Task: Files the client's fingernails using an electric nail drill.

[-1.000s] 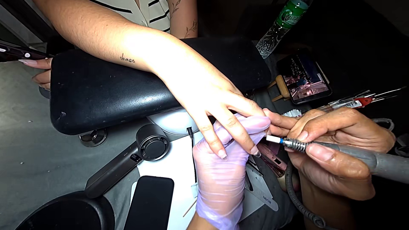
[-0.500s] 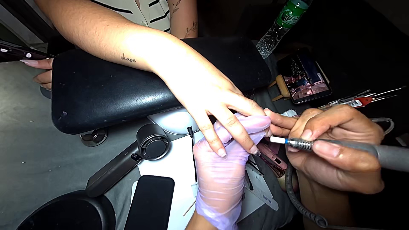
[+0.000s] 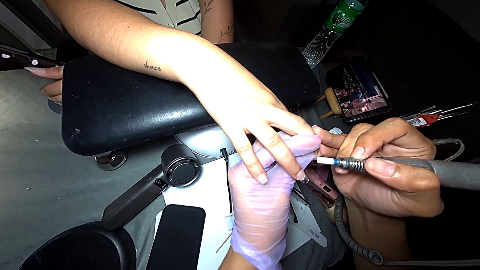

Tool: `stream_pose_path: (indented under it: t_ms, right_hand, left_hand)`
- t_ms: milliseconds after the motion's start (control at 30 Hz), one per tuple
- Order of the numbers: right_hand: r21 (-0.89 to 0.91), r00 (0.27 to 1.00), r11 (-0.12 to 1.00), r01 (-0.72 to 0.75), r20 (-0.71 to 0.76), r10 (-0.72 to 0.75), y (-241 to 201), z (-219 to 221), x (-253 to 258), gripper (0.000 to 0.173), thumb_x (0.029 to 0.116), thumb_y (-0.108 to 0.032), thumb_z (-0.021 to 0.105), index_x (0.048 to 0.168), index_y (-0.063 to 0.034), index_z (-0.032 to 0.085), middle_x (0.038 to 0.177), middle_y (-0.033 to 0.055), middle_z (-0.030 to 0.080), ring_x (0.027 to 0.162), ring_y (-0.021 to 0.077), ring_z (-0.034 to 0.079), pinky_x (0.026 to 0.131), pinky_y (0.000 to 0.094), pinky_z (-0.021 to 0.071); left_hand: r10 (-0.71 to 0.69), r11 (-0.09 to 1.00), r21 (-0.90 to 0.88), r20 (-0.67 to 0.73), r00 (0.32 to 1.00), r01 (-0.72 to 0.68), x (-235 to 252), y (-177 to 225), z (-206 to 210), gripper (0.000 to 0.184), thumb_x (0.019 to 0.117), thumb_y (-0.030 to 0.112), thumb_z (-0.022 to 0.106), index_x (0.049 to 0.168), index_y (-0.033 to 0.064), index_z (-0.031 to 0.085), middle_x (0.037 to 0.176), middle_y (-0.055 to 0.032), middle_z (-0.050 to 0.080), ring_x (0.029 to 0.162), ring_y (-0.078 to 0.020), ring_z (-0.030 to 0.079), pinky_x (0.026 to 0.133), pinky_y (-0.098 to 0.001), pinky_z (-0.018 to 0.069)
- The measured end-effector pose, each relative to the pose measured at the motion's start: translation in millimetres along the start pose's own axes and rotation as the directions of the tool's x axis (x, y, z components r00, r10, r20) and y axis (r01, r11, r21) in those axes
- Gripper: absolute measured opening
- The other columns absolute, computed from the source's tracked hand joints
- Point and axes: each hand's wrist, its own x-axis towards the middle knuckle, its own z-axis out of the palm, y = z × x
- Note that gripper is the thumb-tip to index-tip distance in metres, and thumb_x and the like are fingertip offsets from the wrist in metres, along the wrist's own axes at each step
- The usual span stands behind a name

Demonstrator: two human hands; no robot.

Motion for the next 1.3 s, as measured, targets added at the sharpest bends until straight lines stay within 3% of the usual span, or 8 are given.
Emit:
stream_pose_path:
  t_ms: [500, 900, 1200, 1233, 1300]
  right_hand:
    - [0.028, 1.000, 1.000, -0.001, -0.018, 0.001, 0, 0, 0, 0.004, 0.0909, -0.013, 0.066, 0.092, -0.0113, 0.069, 0.077, -0.0012, 0.068, 0.076, 0.0157, 0.073, 0.085, 0.0386, 0.0645]
    - [-0.086, 0.999, 0.995, 0.040, -0.016, -0.041, -1, 2, 0, 0.004, 0.0909, -0.013, 0.066, 0.094, -0.0119, 0.069, 0.079, -0.0022, 0.069, 0.078, 0.0160, 0.074, 0.083, 0.0384, 0.0661]
    - [0.007, 0.999, 1.000, -0.003, -0.032, 0.003, -6, -2, 4, 0.007, 0.0927, -0.019, 0.066, 0.092, -0.0139, 0.070, 0.075, -0.0033, 0.067, 0.074, 0.0146, 0.072, 0.084, 0.0394, 0.0647]
    - [0.051, 0.999, 0.999, -0.010, -0.044, 0.013, -10, -2, 7, 0.008, 0.0932, -0.019, 0.063, 0.092, -0.0143, 0.069, 0.074, -0.0036, 0.066, 0.072, 0.0139, 0.071, 0.082, 0.0389, 0.0646]
    - [0.195, 0.998, 0.981, -0.014, -0.061, 0.026, -23, 7, 12, 0.010, 0.0960, -0.020, 0.061, 0.101, -0.0133, 0.066, 0.082, -0.0007, 0.067, 0.070, 0.0136, 0.070, 0.068, 0.0319, 0.0643]
  left_hand:
    - [-0.013, 1.000, -0.015, 0.000, 1.000, 0.013, 0, 1, -1, 0.026, 0.0810, -0.017, 0.069, 0.102, -0.0022, 0.074, 0.094, -0.0121, 0.077, 0.089, -0.0180, 0.076, 0.084, -0.0307, 0.0628]
    - [0.002, 1.000, 0.030, -0.017, 1.000, -0.001, 0, 0, 0, 0.025, 0.0802, -0.016, 0.070, 0.101, -0.0027, 0.074, 0.093, -0.0119, 0.077, 0.088, -0.0172, 0.076, 0.082, -0.0302, 0.0626]
    - [-0.019, 1.000, 0.015, -0.004, 1.000, 0.019, 0, -1, -1, 0.025, 0.0802, -0.016, 0.070, 0.101, -0.0020, 0.074, 0.093, -0.0119, 0.077, 0.088, -0.0176, 0.076, 0.084, -0.0309, 0.0624]
    - [-0.021, 1.000, -0.005, 0.020, 1.000, 0.021, 0, -1, -3, 0.024, 0.0819, -0.015, 0.070, 0.103, -0.0034, 0.074, 0.095, -0.0139, 0.077, 0.091, -0.0196, 0.076, 0.086, -0.0323, 0.0620]
    - [-0.016, 1.000, -0.002, 0.078, 0.997, 0.016, 0, 0, -8, 0.020, 0.0864, -0.011, 0.069, 0.105, -0.0029, 0.073, 0.099, -0.0143, 0.077, 0.095, -0.0209, 0.075, 0.089, -0.0334, 0.0613]
